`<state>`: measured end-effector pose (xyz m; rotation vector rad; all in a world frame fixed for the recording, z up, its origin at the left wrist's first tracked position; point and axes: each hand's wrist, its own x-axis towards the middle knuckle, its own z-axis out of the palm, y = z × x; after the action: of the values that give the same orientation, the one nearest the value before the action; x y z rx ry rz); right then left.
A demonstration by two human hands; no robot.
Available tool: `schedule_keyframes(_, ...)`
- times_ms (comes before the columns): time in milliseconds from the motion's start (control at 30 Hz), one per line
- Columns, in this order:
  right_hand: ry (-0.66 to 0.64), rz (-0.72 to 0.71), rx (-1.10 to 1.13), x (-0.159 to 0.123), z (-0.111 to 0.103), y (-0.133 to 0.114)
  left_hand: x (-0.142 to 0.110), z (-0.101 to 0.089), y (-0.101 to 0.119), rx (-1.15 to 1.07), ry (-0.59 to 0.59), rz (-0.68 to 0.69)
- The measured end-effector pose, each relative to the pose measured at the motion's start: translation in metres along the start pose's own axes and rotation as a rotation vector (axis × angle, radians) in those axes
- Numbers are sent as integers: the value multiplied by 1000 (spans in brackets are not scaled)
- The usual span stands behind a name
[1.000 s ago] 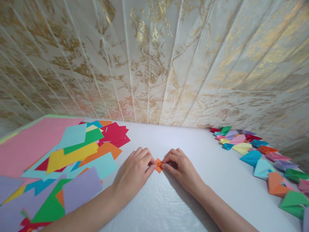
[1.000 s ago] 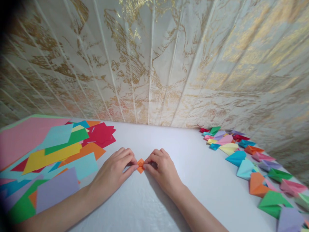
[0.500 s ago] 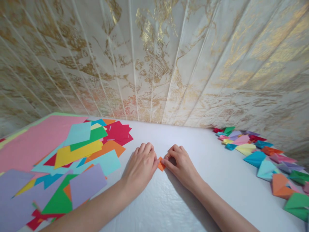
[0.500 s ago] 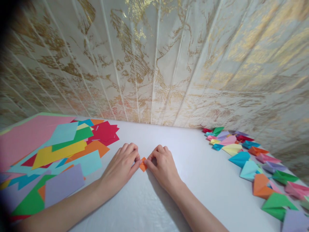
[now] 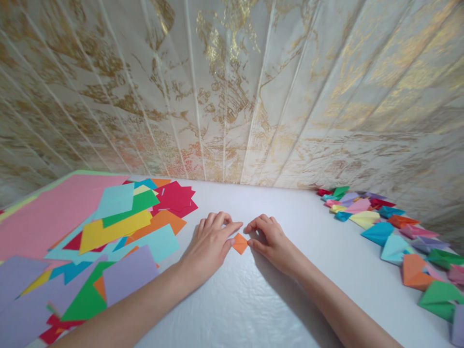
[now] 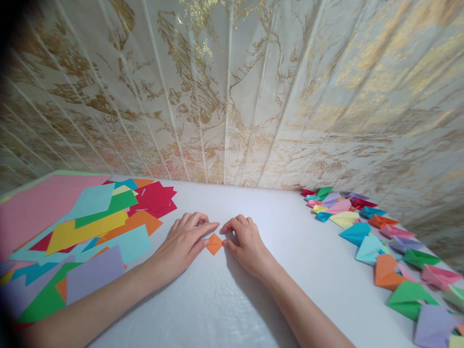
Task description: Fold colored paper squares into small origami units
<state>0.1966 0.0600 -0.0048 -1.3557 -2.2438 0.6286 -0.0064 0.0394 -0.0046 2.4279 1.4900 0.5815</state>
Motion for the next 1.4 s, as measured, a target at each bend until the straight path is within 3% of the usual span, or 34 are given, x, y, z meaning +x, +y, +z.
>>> schedule_keyframes(100,-9,1,31,-4,-6,-1,-1,-1,0,52,-10,86)
schedule_keyframes(233,-76,0,131,-12,-10,-4,-3,-3,-1,49,-2,86)
schedule_keyframes(400,-2,-35,127,-18,2,-14,-5,-5,3,-311,62,1)
schedule_keyframes(567,99,-82,316,-19,9,-20,-4,-4,5,-755,-7,-106)
schedule_keyframes(633,113,-129,278,-19,7,-19,-5,-2,4,-702,40,-91)
schedule_keyframes(733,94,-246,-63,-17,3,-16,-7,3,4,-466,114,-70)
schedule_keyframes(800,54,-303,-274,-15,2,-15,-10,6,7,-351,115,-49)
schedule_keyframes(867,27,-323,-337,-13,1,-14,-13,7,9,-276,94,-16)
schedule_keyframes(1167,35,-110,34,-12,-3,-6,-7,0,5,-83,69,-32)
schedule_keyframes(1400,79,30,54,-8,4,-8,-4,1,4,-47,81,-68)
